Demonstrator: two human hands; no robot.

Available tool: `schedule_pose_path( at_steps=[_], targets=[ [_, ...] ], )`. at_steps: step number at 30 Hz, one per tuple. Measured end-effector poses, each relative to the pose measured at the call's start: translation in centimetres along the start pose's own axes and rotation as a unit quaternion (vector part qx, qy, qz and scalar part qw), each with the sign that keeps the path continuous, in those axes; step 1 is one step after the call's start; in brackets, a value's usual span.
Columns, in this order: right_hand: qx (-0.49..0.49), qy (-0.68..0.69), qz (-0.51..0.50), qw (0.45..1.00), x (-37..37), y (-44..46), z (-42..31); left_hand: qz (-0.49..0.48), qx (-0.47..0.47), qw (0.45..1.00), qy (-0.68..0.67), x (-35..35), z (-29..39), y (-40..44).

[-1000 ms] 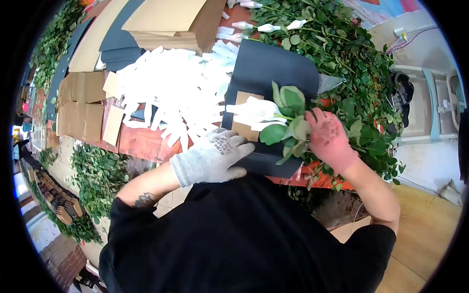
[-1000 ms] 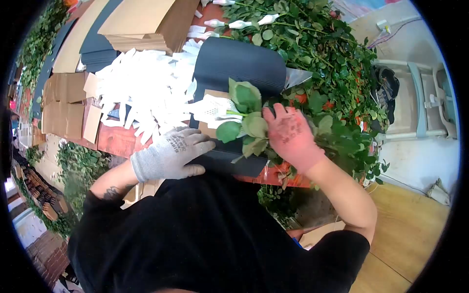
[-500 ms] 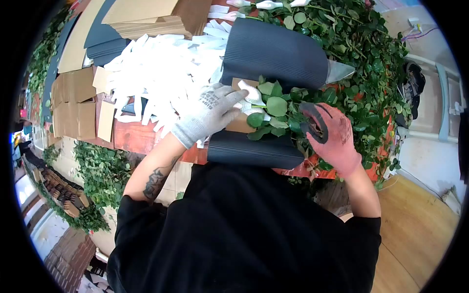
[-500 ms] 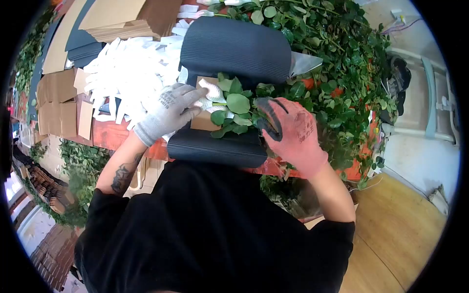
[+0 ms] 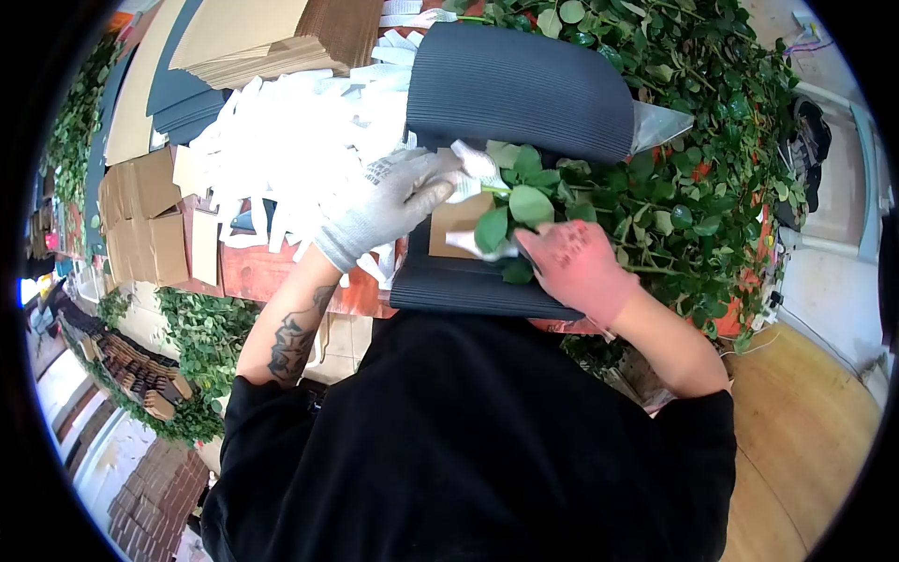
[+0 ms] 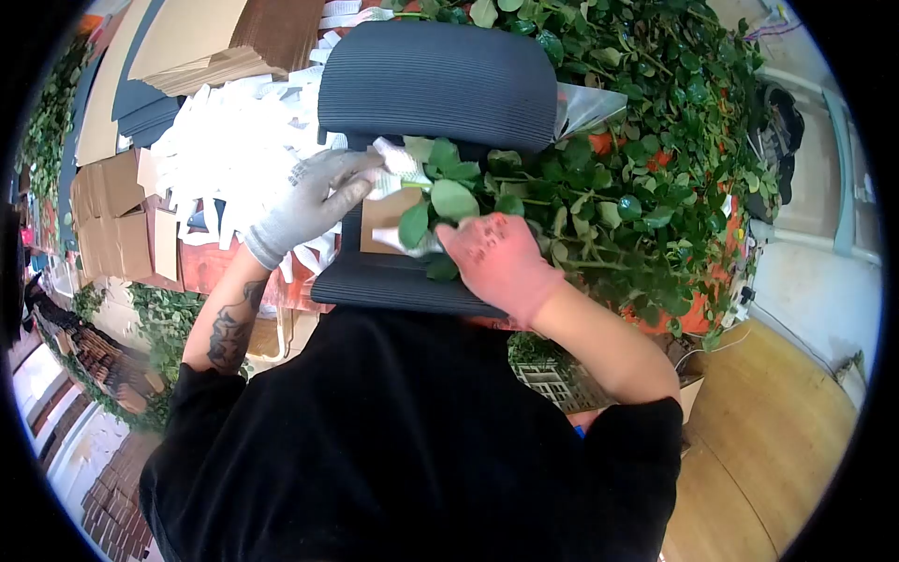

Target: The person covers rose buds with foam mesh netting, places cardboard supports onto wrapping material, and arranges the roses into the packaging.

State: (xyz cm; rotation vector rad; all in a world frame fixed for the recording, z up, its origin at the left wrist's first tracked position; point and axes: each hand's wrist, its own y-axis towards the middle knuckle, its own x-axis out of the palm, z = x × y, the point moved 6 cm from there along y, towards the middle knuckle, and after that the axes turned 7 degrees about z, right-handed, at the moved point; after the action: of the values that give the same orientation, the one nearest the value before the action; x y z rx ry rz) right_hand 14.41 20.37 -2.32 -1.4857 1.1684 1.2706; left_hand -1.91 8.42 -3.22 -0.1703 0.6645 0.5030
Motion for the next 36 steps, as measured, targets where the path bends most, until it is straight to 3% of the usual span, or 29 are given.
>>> schedule_pose_path(
  at_steps=[4, 5, 6, 8, 10, 11, 12, 14, 15, 16, 19, 23, 26, 28, 30, 31, 32, 34, 35, 36],
  targets=[
    [-0.042, 0.054, -0.039, 0.997, -3.8, 0.3, -1.1, 0.033, 0.045, 0.998, -0.019, 0.4, -0.9, -0.2],
    [-0.083, 0.051, 0.103, 0.990, -3.9, 0.7, -1.6, 0.029, 0.031, 0.998, -0.040, 0.6, -1.4, 0.3],
    [-0.091, 0.091, 0.098, 0.987, -3.1, 1.9, -1.8, 0.026, 0.020, 0.998, -0.060, 0.6, -1.5, 0.9],
    [-0.022, 0.047, -0.095, 0.994, 0.7, 3.4, -1.4, 0.012, 0.021, 0.997, -0.070, 0.2, -0.9, 0.6],
    [-0.028, 0.101, -0.054, 0.993, -2.0, 2.9, -1.1, -0.034, 0.118, 0.992, 0.018, 0.4, -0.2, -0.5],
    [-0.033, 0.163, -0.019, 0.986, -4.0, 3.0, -1.1, 0.000, 0.146, 0.988, 0.050, 0.4, -0.7, -1.4],
    [0.015, 0.107, -0.033, 0.994, -4.9, 3.2, -0.3, 0.001, 0.138, 0.989, 0.050, 0.4, -0.8, -1.8],
    [0.021, -0.061, 0.091, 0.994, -4.5, 2.8, 0.8, 0.005, 0.118, 0.990, 0.079, 0.7, -0.9, -2.2],
    [0.110, -0.024, -0.035, 0.993, -2.5, 3.5, 2.0, 0.026, 0.152, 0.987, 0.044, 0.4, -0.4, -2.3],
    [0.110, -0.027, -0.032, 0.993, -1.6, 3.7, 2.0, 0.029, 0.155, 0.986, 0.046, 0.1, -0.2, -2.1],
    [0.089, -0.089, -0.048, 0.991, 0.5, 4.1, 1.5, 0.047, 0.137, 0.989, -0.033, -1.3, 1.1, -1.7],
    [0.174, -0.008, -0.017, 0.985, -0.7, 6.3, 2.2, 0.027, 0.139, 0.989, -0.051, -0.8, 0.6, -1.1],
    [0.158, 0.000, 0.047, 0.986, -1.3, 6.1, 1.9, 0.000, 0.137, 0.989, -0.051, -1.2, 1.4, -2.0],
    [0.176, 0.007, 0.009, 0.984, -0.8, 5.3, 1.9, -0.001, 0.140, 0.989, -0.053, -1.7, 1.5, -3.0],
    [0.089, -0.016, 0.115, 0.989, -1.7, 4.5, 0.9, -0.022, 0.066, 0.981, -0.179, -1.6, 0.0, -3.9],
    [0.128, 0.026, 0.009, 0.991, -0.7, 4.2, 1.6, -0.027, -0.004, 0.981, -0.192, -1.2, -1.1, -4.1],
    [0.127, 0.026, 0.008, 0.992, -0.5, 3.9, 1.8, -0.026, -0.005, 0.981, -0.192, -0.8, -1.4, -4.1],
    [0.027, 0.009, 0.093, 0.995, -1.0, 3.2, 1.5, -0.034, -0.025, 0.998, -0.045, 0.6, -2.6, -4.0],
    [0.026, 0.008, 0.093, 0.995, -1.6, 3.6, 1.1, -0.003, 0.001, 1.000, 0.005, 1.5, -2.8, -3.8],
    [0.098, 0.029, 0.012, 0.995, -1.7, 4.4, 1.3, -0.002, 0.003, 1.000, 0.005, 2.2, -3.4, -3.6]
  ],
)
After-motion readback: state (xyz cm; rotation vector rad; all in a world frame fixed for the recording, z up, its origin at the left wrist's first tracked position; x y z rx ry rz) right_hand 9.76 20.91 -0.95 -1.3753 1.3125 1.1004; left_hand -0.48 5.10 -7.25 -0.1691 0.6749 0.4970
